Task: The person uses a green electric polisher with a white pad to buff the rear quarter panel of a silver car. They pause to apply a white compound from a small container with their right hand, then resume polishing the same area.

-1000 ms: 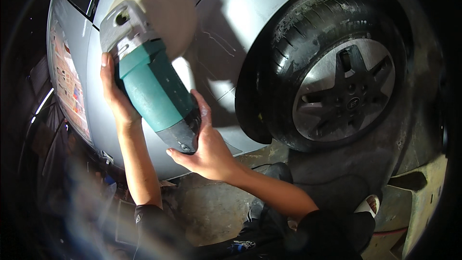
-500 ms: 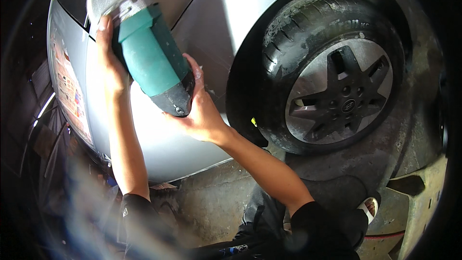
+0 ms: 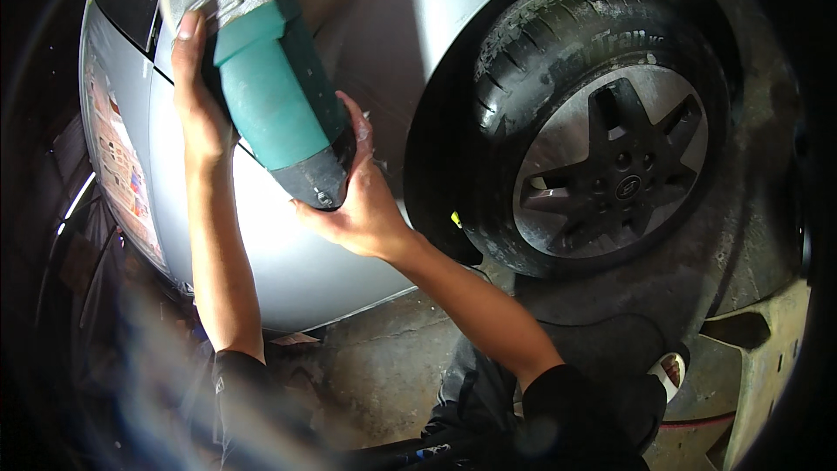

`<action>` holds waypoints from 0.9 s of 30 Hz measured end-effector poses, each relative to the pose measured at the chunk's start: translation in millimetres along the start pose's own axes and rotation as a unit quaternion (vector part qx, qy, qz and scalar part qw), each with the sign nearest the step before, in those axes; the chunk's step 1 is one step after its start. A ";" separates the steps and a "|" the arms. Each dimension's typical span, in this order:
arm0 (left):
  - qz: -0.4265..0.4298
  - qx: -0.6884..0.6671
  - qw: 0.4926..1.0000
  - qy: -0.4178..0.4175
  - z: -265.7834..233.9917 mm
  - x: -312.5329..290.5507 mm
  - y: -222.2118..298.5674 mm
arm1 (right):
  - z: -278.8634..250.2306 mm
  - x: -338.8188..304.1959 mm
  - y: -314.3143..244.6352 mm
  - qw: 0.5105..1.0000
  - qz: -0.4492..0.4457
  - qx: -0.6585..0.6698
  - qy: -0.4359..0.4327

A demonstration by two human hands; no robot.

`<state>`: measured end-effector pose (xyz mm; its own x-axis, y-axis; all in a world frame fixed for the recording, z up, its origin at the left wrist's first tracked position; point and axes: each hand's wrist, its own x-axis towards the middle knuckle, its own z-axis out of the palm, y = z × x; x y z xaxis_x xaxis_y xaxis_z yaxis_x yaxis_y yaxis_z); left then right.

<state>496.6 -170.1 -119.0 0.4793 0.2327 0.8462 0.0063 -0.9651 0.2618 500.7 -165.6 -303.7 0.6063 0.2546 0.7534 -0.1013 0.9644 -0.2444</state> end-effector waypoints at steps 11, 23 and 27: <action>-0.059 -0.049 0.992 0.104 -89.6 -36.5 -48.3 | 20.7 -32.8 -10.0 0.974 0.181 -0.038 -0.129; -0.067 -0.181 0.979 0.059 -29.8 -35.5 -11.6 | -30.0 -13.7 -92.8 0.965 0.177 -0.135 -0.137; -0.025 -0.137 0.990 0.024 16.7 -9.7 20.2 | -45.8 4.6 -109.5 0.983 0.126 -0.095 -0.096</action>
<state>506.7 -193.9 -129.7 0.4429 0.2910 0.8481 -0.2129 -0.8847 0.4147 550.7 -273.3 -301.4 0.4195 0.5107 0.7505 -0.0695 0.8424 -0.5343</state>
